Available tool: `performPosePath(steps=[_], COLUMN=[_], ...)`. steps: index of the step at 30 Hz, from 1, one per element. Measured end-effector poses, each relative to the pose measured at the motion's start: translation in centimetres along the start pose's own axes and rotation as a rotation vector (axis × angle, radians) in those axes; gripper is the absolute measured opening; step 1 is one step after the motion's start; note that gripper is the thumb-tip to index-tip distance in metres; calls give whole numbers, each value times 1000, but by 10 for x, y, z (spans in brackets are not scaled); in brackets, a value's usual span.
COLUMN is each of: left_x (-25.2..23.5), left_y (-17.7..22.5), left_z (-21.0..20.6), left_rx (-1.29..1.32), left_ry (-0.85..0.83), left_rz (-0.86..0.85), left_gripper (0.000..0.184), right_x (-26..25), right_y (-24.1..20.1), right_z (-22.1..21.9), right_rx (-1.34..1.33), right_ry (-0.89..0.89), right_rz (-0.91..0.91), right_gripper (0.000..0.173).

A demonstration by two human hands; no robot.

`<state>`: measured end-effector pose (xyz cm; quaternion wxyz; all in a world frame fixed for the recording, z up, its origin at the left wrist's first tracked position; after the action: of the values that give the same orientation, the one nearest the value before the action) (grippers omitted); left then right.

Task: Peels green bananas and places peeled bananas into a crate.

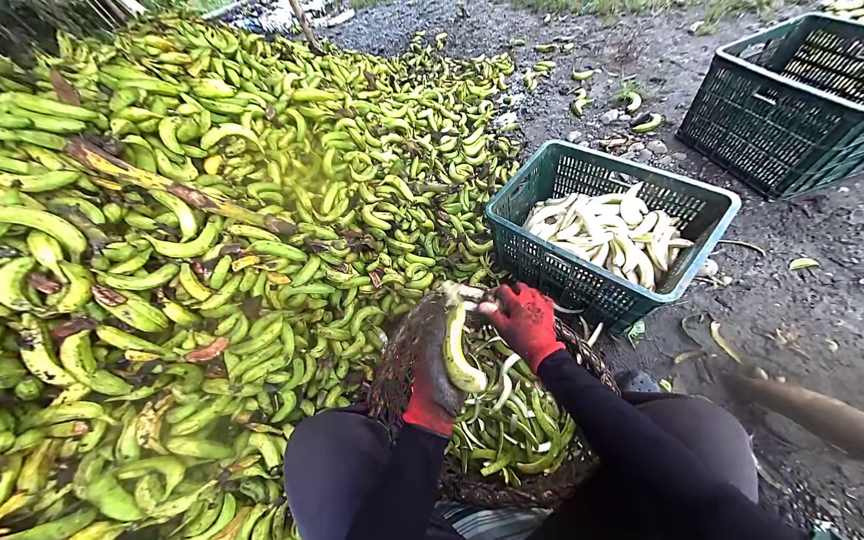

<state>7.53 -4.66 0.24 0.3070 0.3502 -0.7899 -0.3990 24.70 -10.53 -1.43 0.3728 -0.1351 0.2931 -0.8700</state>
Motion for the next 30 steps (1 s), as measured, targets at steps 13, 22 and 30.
performPosePath(steps=[13,22,30], left_x=[-9,-25,-29], left_y=[3,8,18], left_z=[16,45,32], left_rx=[-86,-274,-218], left_ry=[-17,64,27], left_rz=[-2,-274,-242], left_gripper=[43,54,48], right_x=[17,25,38], right_y=[-13,-14,-18], right_z=[1,-3,7], right_rx=[-18,-139,-172], right_ry=[-170,-434,-618], right_rz=[182,157,255], right_gripper=[50,55,53])
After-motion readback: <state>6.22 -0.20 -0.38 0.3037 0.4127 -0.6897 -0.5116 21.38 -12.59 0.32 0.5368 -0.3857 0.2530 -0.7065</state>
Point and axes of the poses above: each hand's wrist, its own x-axis away from the middle knuckle, its own z-axis out of the back of the hand, y = z × x, the point moved 3 cm from there along -x, towards the middle knuckle, and after that the axes turned 5 degrees about -z, right-handed, at the moved point
